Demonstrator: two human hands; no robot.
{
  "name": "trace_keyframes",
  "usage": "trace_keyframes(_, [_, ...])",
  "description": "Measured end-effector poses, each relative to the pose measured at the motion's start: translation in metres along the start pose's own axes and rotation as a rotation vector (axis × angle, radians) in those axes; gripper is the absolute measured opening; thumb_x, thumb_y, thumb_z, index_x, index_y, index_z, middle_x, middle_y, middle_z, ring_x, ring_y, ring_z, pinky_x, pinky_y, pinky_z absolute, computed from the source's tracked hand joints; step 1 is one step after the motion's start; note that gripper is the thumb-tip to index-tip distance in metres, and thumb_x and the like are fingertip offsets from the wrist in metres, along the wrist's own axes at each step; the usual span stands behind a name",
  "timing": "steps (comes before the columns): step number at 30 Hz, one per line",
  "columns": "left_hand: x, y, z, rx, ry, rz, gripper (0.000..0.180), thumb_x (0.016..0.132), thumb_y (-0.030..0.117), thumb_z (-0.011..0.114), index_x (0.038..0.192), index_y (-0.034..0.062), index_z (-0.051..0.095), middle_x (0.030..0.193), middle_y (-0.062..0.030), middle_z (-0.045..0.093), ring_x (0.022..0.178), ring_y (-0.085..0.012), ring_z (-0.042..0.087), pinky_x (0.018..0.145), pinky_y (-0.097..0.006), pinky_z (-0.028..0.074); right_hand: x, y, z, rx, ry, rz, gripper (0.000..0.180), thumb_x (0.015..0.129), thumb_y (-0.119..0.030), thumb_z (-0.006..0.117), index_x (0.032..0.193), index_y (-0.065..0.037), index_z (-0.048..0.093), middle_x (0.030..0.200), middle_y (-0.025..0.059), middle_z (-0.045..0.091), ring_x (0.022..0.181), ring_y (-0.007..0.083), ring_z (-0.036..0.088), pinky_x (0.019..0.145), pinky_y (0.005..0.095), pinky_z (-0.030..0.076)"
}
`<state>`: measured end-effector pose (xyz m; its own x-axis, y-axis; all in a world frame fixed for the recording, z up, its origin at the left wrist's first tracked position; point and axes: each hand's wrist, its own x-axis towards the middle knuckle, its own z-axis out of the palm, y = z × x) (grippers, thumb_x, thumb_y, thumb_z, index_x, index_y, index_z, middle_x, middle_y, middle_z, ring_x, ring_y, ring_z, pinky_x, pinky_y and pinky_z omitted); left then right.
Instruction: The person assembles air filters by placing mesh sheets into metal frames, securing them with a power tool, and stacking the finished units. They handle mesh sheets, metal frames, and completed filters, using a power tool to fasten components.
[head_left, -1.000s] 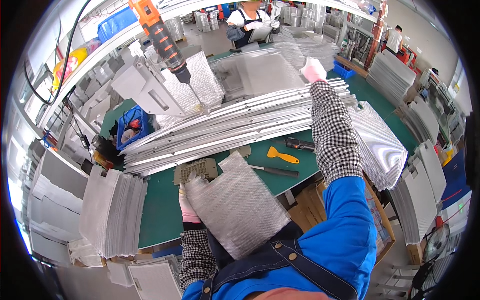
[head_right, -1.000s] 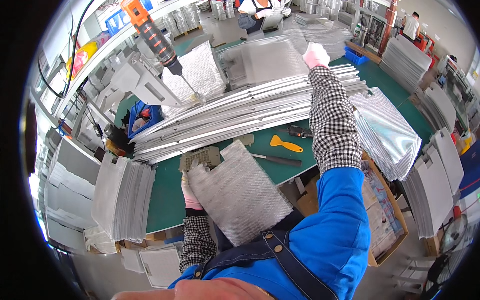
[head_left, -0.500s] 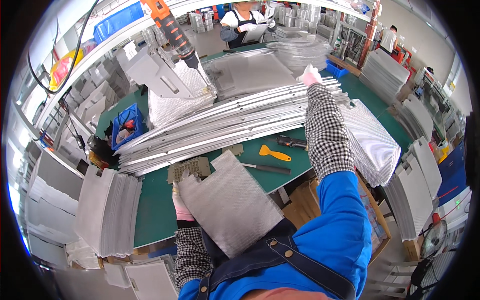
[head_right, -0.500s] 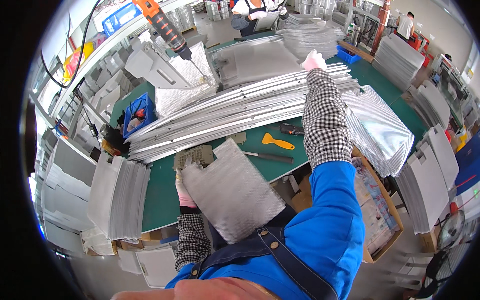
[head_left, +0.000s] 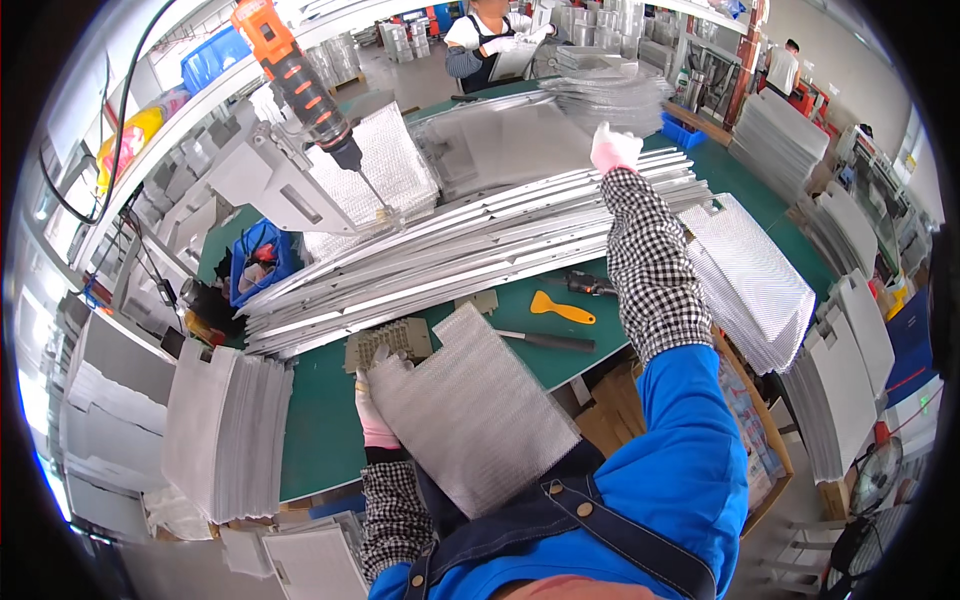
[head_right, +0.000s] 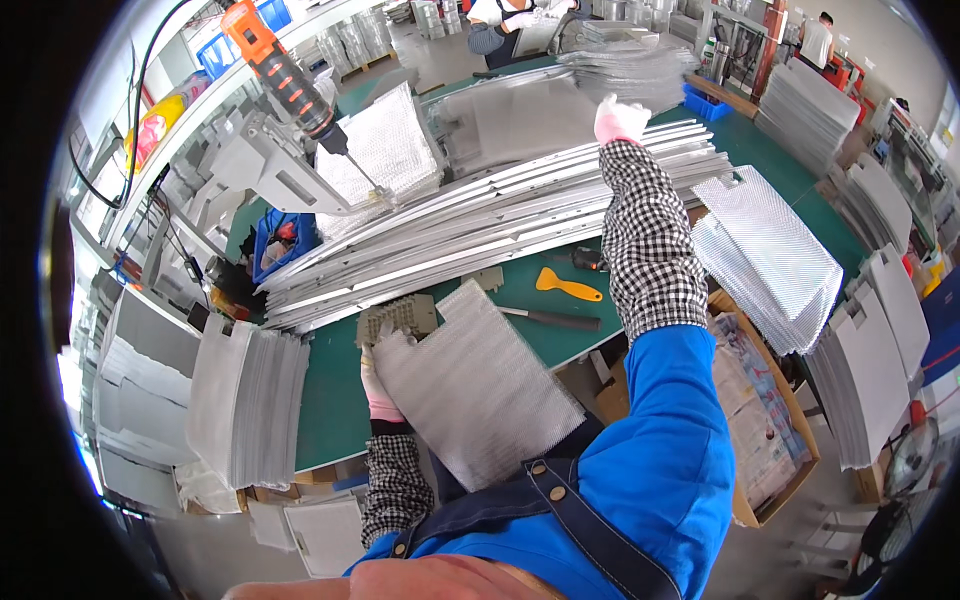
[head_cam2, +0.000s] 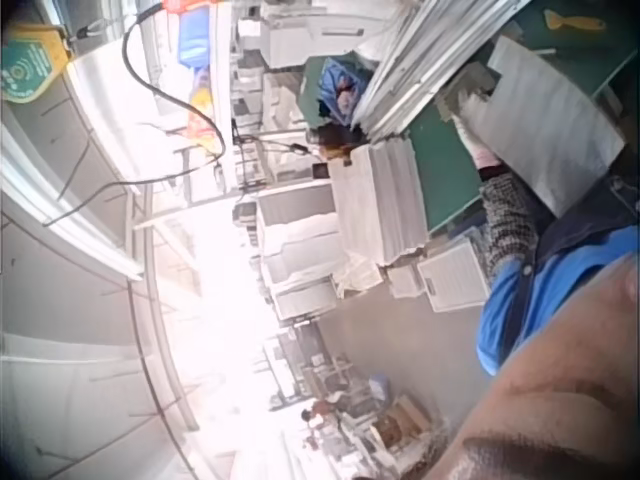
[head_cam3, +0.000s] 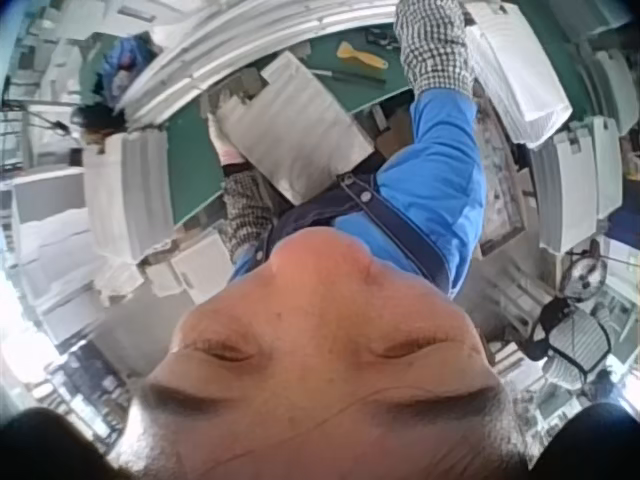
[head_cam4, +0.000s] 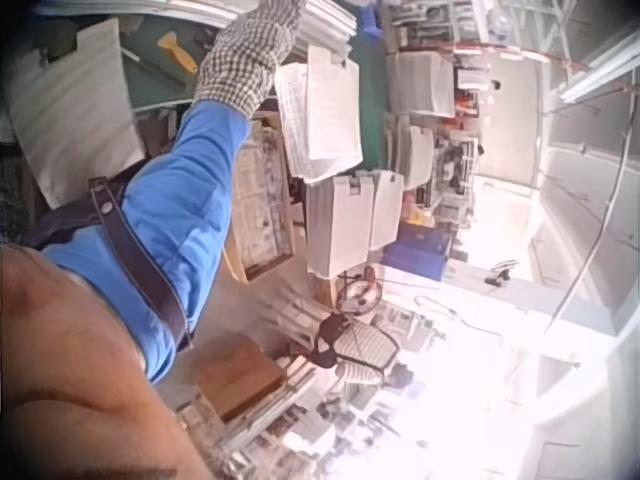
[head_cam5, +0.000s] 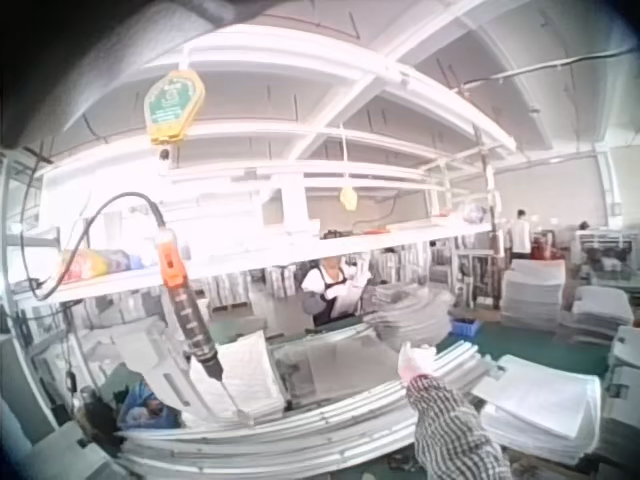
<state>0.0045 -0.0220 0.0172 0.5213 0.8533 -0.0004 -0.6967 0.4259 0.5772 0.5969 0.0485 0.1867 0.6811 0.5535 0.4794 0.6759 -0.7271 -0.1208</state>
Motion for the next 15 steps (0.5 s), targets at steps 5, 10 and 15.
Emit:
trace_keyframes(5, [0.018, -0.005, 0.005, 0.021, -0.083, -0.012, 0.072, 0.094, 0.058, 0.063, 0.144, 0.0086, 0.049, 0.117, -0.0135, 0.061, 0.106, -0.0266, 0.06, 0.097, -0.045, 0.053, 0.048, 0.053, -0.06, 0.599, -0.073, 0.04, 0.041, 0.094, -0.017, 0.064, 0.128, 0.005, 0.058, 0.11, 0.0262, 0.071, 0.104, 0.0366, 0.07, 0.092, 0.0417, 0.056])
trace_keyframes(10, [-0.004, 0.002, 0.014, -0.031, 0.085, -0.005, 0.068, 0.1, 0.06, 0.049, 0.149, 0.0122, 0.045, 0.122, -0.014, 0.061, 0.111, -0.0288, 0.059, 0.103, -0.049, 0.049, -0.043, 0.098, -0.1, 1.669, -0.106, -0.274, 0.039, 0.094, -0.004, 0.063, 0.131, 0.004, 0.055, 0.128, 0.0163, 0.064, 0.112, 0.0269, 0.067, 0.096, 0.0376, 0.055])
trace_keyframes(15, [-0.004, 0.006, -0.012, -0.183, 0.034, -0.102, 0.072, 0.101, 0.062, 0.044, 0.153, 0.0106, 0.041, 0.136, -0.0184, 0.058, 0.124, -0.0329, 0.056, 0.11, -0.05, 0.044, -0.207, 0.078, -0.088, 1.967, -0.195, 0.123, 0.04, 0.096, -0.012, 0.064, 0.134, 0.0, 0.055, 0.116, 0.0105, 0.067, 0.1, 0.0195, 0.066, 0.091, 0.0343, 0.056])
